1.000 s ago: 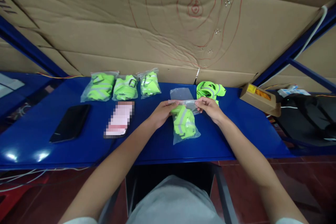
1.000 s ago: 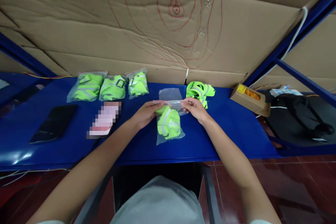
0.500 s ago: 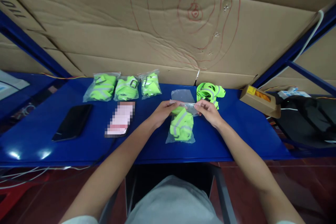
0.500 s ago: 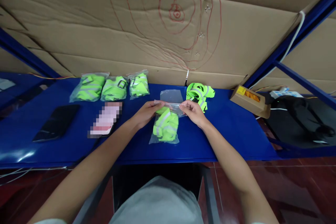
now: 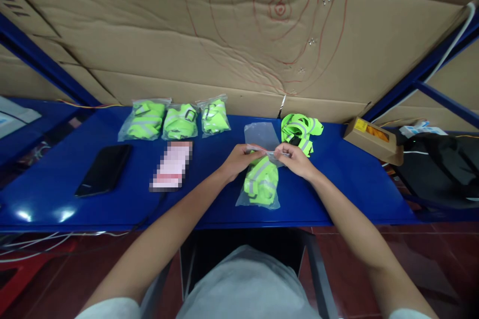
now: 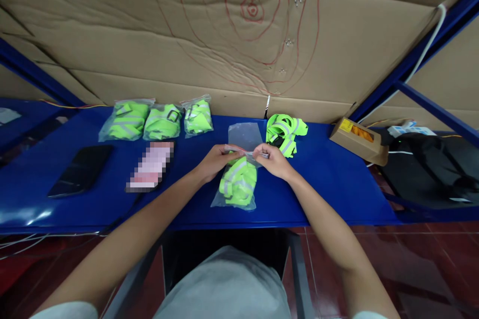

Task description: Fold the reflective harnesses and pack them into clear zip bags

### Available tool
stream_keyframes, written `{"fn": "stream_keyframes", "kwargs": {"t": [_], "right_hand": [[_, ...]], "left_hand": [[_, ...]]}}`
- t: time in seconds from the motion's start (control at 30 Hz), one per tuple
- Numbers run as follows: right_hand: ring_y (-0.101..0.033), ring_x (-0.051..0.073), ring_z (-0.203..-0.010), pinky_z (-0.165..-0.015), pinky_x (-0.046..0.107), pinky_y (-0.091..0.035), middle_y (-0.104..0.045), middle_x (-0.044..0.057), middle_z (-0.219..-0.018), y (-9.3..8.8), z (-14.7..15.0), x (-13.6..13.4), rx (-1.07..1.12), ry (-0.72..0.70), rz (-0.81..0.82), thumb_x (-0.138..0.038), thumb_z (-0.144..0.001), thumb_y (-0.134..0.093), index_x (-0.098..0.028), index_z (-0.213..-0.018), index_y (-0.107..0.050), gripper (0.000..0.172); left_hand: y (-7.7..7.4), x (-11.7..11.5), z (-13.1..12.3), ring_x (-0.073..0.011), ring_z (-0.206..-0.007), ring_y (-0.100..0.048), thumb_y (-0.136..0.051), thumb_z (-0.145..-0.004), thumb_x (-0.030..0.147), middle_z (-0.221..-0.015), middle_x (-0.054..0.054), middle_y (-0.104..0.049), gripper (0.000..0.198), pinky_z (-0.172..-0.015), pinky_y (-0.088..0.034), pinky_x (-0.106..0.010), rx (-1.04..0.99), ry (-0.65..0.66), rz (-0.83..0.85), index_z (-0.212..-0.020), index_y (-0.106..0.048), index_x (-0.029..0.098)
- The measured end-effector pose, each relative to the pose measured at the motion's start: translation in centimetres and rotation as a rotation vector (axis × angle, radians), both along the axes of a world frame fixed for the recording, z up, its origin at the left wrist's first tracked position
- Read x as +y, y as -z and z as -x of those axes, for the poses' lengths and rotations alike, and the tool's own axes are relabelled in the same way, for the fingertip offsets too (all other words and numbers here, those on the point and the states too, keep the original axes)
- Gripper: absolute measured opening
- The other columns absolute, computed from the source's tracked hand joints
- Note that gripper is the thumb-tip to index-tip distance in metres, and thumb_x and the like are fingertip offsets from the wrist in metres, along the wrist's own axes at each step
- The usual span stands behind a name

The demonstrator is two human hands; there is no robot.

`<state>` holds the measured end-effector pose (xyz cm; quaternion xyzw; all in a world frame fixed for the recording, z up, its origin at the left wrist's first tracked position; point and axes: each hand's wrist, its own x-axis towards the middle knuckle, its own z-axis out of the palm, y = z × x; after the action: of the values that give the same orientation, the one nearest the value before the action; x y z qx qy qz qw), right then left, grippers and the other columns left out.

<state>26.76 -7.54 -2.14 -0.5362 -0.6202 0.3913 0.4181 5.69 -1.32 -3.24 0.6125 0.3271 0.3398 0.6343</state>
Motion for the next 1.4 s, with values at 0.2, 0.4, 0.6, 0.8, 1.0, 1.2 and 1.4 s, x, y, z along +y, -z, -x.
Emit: {"fn": "stream_keyframes", "kwargs": {"t": [0.2,0.4,0.6,0.8,1.0,1.2,1.4], "right_hand": [[-0.052,0.013,-0.064,-0.061,0.026,-0.039,-0.062,-0.001,-0.073,-0.1,0.3,-0.4,-0.067,-0.032,-0.042,-0.048,-0.087,-0.067,-0.02,-0.084,-0.064,0.029],[-0.053,0.014,-0.065,-0.062,0.028,-0.04,-0.063,0.001,-0.074,-0.4,0.0,-0.4,-0.07,-0.022,-0.084,-0.046,-0.088,-0.068,-0.02,-0.082,-0.065,0.027],[-0.052,0.013,-0.064,-0.061,0.027,-0.039,-0.064,0.001,-0.073,-1.1,-0.8,-0.3,-0.043,-0.009,-0.05,-0.055,-0.084,-0.072,-0.019,-0.081,-0.067,0.037],[-0.048,0.012,-0.062,-0.059,0.026,-0.036,-0.06,-0.001,-0.073,-0.8,-1.0,-0.5,-0.085,-0.063,-0.019,-0.054,-0.086,-0.07,-0.019,-0.087,-0.067,0.036],[-0.051,0.014,-0.064,-0.06,0.027,-0.038,-0.064,0.001,-0.077,-0.3,-0.5,-0.6,-0.085,-0.063,-0.064,-0.056,-0.089,-0.067,-0.02,-0.09,-0.067,0.035],[-0.039,0.012,-0.055,-0.054,0.027,-0.029,-0.052,-0.003,-0.062,-0.5,-0.3,-0.5,-0.071,-0.04,-0.071,-0.061,-0.088,-0.068,-0.021,-0.088,-0.069,0.04],[-0.029,0.01,-0.052,-0.053,0.027,-0.022,-0.035,-0.007,-0.054,-0.4,-0.6,-0.3,-0.073,0.041,-0.077,-0.07,-0.086,-0.064,-0.021,-0.08,-0.064,0.05]], "left_hand": [[0.5,-0.4,-0.6,-0.0228,-0.088,-0.069,-0.081,-0.077,0.046,-0.09,-0.005,-0.079,0.027,-0.081,-0.049,-0.031,0.041,-0.05,-0.111,-0.085,-0.082,0.02],[-0.1,0.4,0.5,-0.0231,-0.091,-0.069,-0.077,-0.082,0.052,-0.098,-0.007,-0.08,0.038,-0.083,-0.05,-0.031,0.062,0.105,-0.066,-0.099,-0.083,0.019],[-0.6,1.5,1.7,-0.0208,-0.084,-0.067,-0.079,-0.077,0.059,-0.094,-0.008,-0.078,0.052,-0.076,-0.052,-0.03,0.012,0.116,0.021,-0.106,-0.082,0.016],[-0.1,1.2,1.0,-0.0187,-0.075,-0.065,-0.079,-0.075,0.06,-0.085,-0.006,-0.074,0.05,-0.07,-0.052,-0.029,0.006,0.079,0.024,-0.1,-0.082,0.016],[0.1,0.8,0.6,-0.0168,-0.075,-0.062,-0.076,-0.08,0.056,-0.084,-0.004,-0.074,0.043,-0.068,-0.046,-0.026,-0.002,0.063,-0.018,-0.098,-0.081,0.017],[-0.2,0.8,0.7,-0.0189,-0.081,-0.064,-0.081,-0.078,0.052,-0.087,-0.005,-0.077,0.04,-0.072,-0.046,-0.027,-0.003,0.037,-0.062,-0.097,-0.083,0.017],[-1.5,1.0,1.6,-0.0203,-0.081,-0.065,-0.077,-0.079,0.062,-0.087,-0.006,-0.076,0.053,-0.074,-0.048,-0.029,-0.002,0.106,0.02,-0.103,-0.082,0.015]]}}
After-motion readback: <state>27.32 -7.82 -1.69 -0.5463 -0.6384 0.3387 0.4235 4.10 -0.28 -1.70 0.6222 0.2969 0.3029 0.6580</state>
